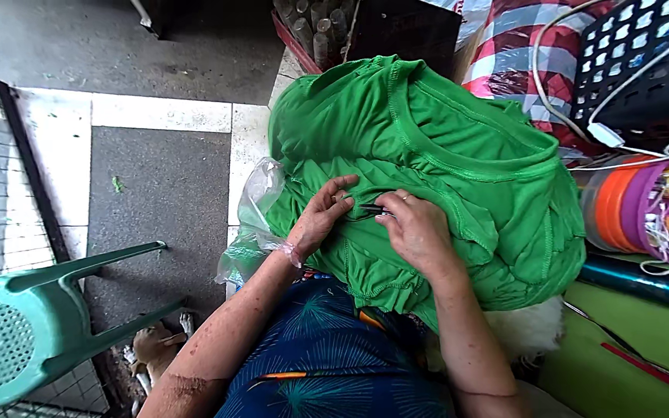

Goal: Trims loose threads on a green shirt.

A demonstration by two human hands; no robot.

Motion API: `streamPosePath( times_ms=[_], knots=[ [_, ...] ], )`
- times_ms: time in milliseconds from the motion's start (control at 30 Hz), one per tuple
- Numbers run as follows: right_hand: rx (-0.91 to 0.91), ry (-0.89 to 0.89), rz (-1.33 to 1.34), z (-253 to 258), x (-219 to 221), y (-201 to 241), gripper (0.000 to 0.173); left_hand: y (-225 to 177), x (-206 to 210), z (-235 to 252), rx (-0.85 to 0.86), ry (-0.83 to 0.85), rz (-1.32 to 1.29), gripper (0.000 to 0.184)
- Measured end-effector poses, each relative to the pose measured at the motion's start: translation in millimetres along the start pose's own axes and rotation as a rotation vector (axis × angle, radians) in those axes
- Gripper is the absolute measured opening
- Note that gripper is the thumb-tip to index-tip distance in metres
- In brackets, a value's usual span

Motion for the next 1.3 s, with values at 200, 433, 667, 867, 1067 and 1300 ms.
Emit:
streamPosePath(
  times_ms=[200,433,667,867,1067,1300],
  knots=[
    [0.117,-0.329,-0.013,-41,-43,-10,0.027,-20,6,-1,0.279,-0.001,0.504,0.05],
    [0.464,-0.357,-0.225,-98,-65,-68,0.038,-92,-32,14,0.637,-0.408,0.891,0.045],
    [0.411,-0.497,0.067,-93,-82,-75,0.02,-90,-75,17,-0.06,-0.367,0.791,0.037],
    [0.507,-0.674,0.006,-70,-133,-132,0.031,-167,-19,60,0.347,-0.393,0.586,0.029],
    [0.806,-0.217,0.073,-32,-83,-193,0.05,-94,12,141,0.37,-0.098,1.232,0.052],
    [0.724,-0.374,0.083,-45,-78,-177,0.043,-93,-12,122,0.407,0.063,1.048,0.048]
  ],
)
Point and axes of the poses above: each hand's wrist, its own z-axis towards the middle knuckle, its own x-axis out of the palm, y = z × x, the point moved 6 cm from there along z, towards the middle knuckle, and after that the axes turned 10 degrees about -z, right-handed, at the moved point
